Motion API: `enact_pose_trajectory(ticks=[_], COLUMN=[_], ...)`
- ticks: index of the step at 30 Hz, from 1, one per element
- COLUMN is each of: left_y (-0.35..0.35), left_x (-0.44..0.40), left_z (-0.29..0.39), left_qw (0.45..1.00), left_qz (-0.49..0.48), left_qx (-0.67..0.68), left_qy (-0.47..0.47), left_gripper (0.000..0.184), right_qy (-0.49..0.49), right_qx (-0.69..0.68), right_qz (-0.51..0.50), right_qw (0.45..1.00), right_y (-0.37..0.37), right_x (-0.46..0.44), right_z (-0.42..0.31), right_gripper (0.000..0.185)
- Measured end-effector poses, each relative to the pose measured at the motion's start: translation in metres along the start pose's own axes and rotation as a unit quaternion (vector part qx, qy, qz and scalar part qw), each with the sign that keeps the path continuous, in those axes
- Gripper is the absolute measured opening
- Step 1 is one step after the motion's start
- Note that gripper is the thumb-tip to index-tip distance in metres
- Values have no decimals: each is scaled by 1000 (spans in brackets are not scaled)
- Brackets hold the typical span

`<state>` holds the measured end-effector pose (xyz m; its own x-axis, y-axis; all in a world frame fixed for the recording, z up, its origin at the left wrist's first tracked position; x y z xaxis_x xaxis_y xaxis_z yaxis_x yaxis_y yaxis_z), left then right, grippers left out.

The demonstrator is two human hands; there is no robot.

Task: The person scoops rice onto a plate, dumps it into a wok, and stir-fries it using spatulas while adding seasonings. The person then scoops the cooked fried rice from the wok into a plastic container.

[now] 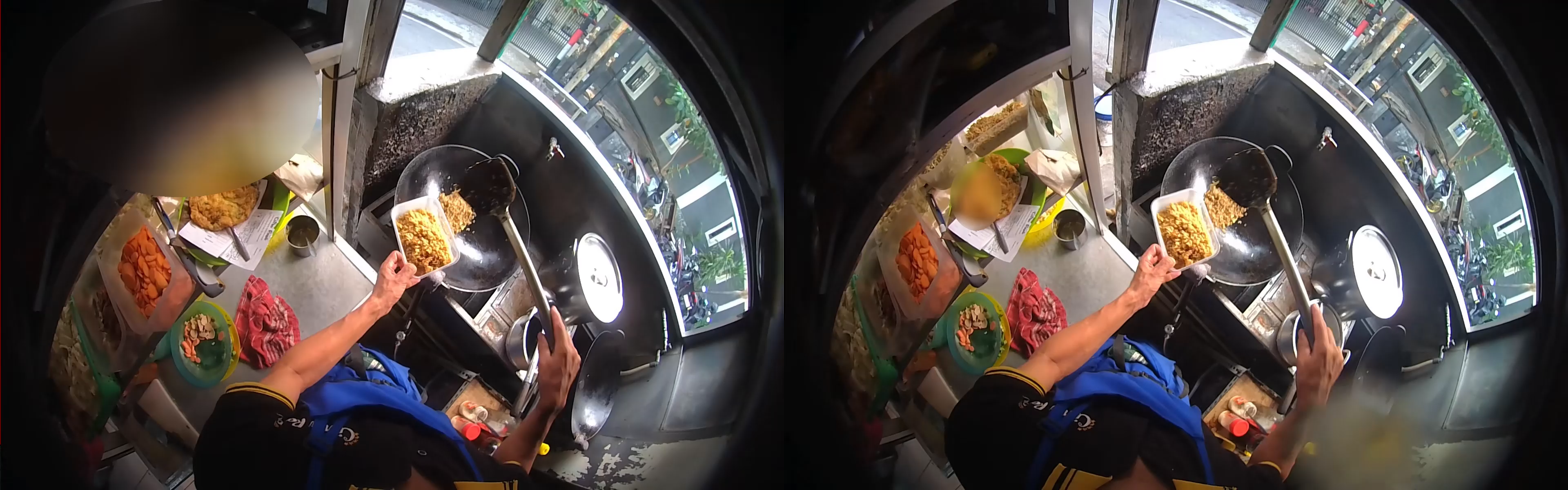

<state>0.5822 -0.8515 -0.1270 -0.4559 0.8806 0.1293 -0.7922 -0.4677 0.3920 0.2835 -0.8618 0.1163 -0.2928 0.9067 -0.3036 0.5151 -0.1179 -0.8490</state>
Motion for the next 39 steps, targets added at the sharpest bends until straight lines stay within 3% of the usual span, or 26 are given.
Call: enact_pose_trajectory(ticks=[5, 8, 11, 14, 16, 20, 22, 24, 26, 28, 31, 32, 34, 36, 37, 39], left_y=[-64, -112, -168, -212, -235, -234, -241, -237, -226, -208, -158, -135, -86, -37, -18, 9], left_x=[53, 106, 151, 179, 189, 201, 215, 233, 242, 233, 194, 183, 167, 166, 165, 170], left_z=[-8, -16, -36, -56, -52, -25, -23, -12, -1, -6, -8, -5, 4, 10, 8, 2], left_qw=[999, 994, 977, 968, 939, 922, 916, 916, 916, 940, 926, 928, 929, 920, 909, 861], left_qz=[-4, 61, 145, 216, 328, 359, 328, 280, 227, 80, -100, -139, -225, -292, -325, -410], left_qx=[-43, -74, -138, -113, -95, -87, -191, -246, -286, -260, -297, -293, -258, -250, -258, -277], left_qy=[-12, -48, -80, -65, -40, -119, -126, -147, -166, -205, -211, -183, -144, -73, -47, -112], left_gripper=[15, 13, 12, 13, 13, 29, 35, 30, 30, 35, 39, 37, 39, 40, 41, 42], right_qy=[-40, -39, -20, -19, -24, -62, -49, -57, 11, 53, 115, 241, 158, 215, 182, 239], right_qx=[99, 177, 151, 117, 142, 223, 215, 214, 211, 141, -80, -126, -246, -354, -398, -456], right_qz=[-35, -67, -48, -17, -7, -35, -20, 5, -39, -14, 24, -19, 68, 80, 124, 137], right_qw=[994, 981, 987, 993, 990, 972, 975, 975, 977, 989, 990, 962, 954, 907, 890, 846], right_y=[73, 124, 134, 126, 121, 131, 131, 132, 132, 124, 114, 106, 107, 93, 103, 103], right_x=[-26, -30, -36, -48, -52, -58, -53, -46, -43, -31, 7, 20, 61, 103, 126, 171], right_z=[55, 93, 95, 97, 90, 113, 113, 108, 113, 111, 102, 88, 84, 61, 66, 49], right_gripper=[47, 40, 39, 41, 42, 43, 46, 48, 49, 48, 52, 53, 54, 56, 51, 40])
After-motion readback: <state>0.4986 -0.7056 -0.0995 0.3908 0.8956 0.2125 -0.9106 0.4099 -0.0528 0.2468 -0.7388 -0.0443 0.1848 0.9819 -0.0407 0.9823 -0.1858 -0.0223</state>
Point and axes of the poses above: each hand's wrist, its own x-axis away from the middle knuckle, its own y-axis out of the palm, z = x × y, the point moved 4 cm from there along -x, towards the middle knuckle, and after that the axes turned 11 degrees about -x, right-handed, at the moved point
